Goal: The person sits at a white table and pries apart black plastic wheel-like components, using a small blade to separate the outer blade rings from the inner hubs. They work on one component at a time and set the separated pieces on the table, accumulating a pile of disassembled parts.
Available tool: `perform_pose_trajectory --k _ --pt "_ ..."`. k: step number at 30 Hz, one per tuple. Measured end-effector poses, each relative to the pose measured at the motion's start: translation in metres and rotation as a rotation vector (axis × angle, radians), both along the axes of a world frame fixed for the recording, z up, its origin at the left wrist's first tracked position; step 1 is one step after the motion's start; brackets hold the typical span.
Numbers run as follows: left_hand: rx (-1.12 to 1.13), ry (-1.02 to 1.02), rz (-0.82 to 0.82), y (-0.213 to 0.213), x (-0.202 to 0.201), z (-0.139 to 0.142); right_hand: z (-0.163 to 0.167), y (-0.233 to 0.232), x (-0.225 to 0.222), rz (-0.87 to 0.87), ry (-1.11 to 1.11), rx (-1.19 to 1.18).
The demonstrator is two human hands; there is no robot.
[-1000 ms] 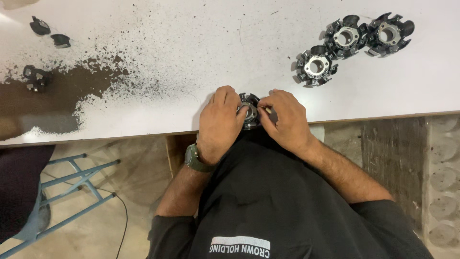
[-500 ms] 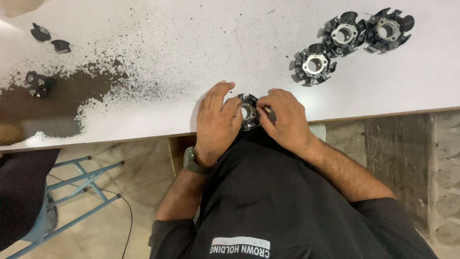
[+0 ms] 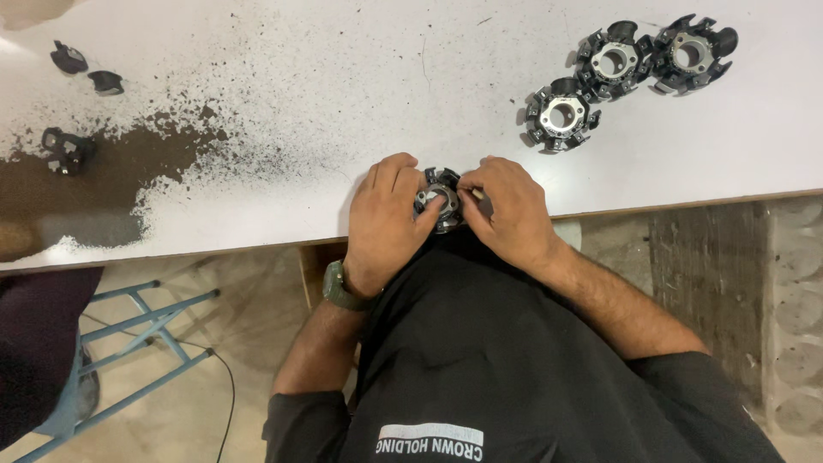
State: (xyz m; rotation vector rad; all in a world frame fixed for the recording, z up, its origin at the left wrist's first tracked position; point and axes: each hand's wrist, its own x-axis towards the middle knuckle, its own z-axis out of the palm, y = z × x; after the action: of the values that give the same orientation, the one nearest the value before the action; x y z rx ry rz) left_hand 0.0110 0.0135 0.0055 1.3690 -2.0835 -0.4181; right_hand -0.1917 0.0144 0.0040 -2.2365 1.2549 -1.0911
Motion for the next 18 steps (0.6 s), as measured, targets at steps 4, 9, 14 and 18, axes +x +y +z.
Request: perform_pose_trajectory --k 4,9,14,18 --pt "-0.020 -0.002 0.044 0.000 -0.004 -0.003 0.000 -0.002 0.002 0.019 -0.014 -0.012" --pt "-0.071 -0.044 0.048 -0.002 -0.006 -0.003 0.002 -0.001 0.001 0.005 -0.010 -0.002" --pt "-0.135 -0.093 -0.004 -0.001 0.001 0.000 0.002 -0.001 0.000 0.005 -0.013 -0.009" --pt "-0.140 -0.114 -0.051 -0.003 0.004 0.001 0.001 -0.002 0.001 0.010 -0.021 0.002"
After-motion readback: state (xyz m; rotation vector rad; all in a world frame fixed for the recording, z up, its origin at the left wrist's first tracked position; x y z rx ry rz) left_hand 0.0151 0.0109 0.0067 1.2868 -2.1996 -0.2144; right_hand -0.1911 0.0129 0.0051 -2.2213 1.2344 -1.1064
